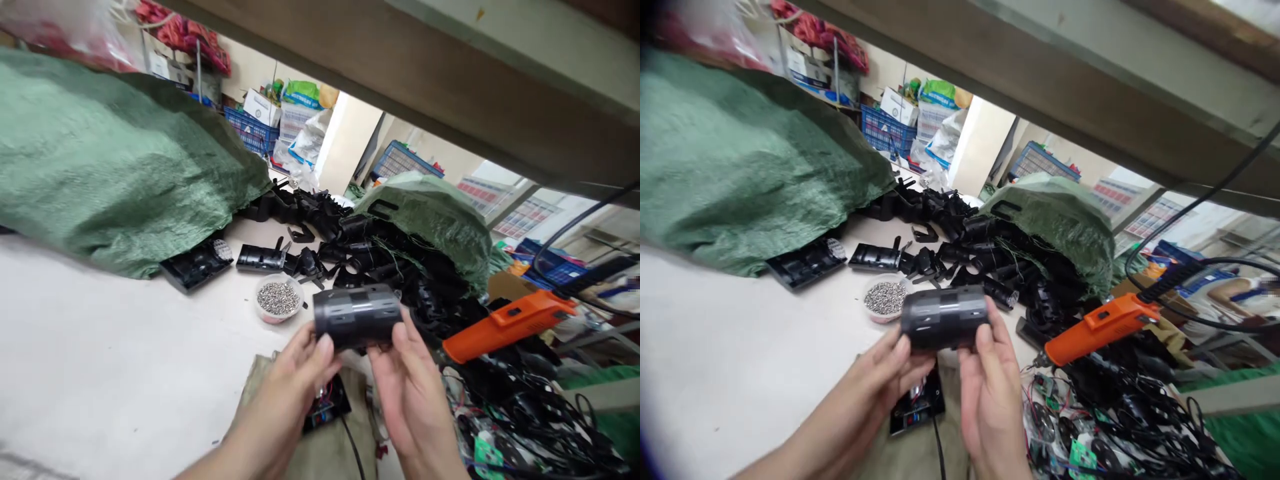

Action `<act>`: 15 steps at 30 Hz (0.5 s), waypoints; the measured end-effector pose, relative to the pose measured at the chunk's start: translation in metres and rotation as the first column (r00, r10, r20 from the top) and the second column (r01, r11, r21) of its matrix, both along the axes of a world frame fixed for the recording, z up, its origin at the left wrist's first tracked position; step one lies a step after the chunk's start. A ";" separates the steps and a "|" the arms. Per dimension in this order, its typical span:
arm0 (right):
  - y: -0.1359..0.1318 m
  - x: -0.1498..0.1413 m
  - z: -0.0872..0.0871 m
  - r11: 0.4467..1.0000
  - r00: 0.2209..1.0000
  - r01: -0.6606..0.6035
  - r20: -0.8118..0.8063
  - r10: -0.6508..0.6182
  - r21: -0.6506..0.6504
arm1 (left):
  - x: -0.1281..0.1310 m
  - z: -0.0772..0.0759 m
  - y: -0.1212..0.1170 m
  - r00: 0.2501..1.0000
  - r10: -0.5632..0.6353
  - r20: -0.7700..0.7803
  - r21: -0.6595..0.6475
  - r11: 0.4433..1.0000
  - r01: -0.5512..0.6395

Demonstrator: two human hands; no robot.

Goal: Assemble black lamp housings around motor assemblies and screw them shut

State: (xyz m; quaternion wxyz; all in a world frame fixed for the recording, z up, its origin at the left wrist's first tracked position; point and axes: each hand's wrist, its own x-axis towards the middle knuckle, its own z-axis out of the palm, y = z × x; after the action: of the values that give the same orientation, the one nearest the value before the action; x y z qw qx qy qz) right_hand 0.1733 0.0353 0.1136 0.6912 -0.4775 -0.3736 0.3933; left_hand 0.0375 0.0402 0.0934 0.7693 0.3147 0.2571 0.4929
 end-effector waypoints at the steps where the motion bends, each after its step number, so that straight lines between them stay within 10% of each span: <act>1: -0.003 -0.002 0.000 0.999 0.996 -0.040 0.083 0.042 -0.025 | 0.000 0.006 0.008 0.998 0.036 0.057 0.000 0.999 -0.036; 4: -0.011 0.006 0.008 1.000 0.817 -0.002 0.577 0.000 0.003 | -0.010 0.022 0.029 0.998 0.068 -0.011 0.074 0.995 -0.067; 8: -0.022 0.027 0.030 0.991 0.160 -0.099 0.984 -0.077 0.094 | -0.027 0.033 0.045 0.981 -0.069 -0.180 0.122 0.988 0.092; 10: -0.027 0.031 0.036 0.978 -0.036 -0.209 0.999 0.000 -0.008 | -0.029 0.036 0.049 0.970 -0.111 -0.215 0.115 0.984 0.138; 15: -0.034 0.031 0.032 0.974 -0.119 -0.226 0.992 -0.041 0.013 | -0.023 0.043 0.052 0.948 -0.169 -0.271 0.148 0.965 0.214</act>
State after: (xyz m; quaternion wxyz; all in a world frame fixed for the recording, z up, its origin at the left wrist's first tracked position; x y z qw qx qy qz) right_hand 0.2043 0.0012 0.1459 0.1913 -0.5187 -0.8292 -0.0819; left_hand 0.0143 0.0919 0.1363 0.7431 0.4660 0.2780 0.3916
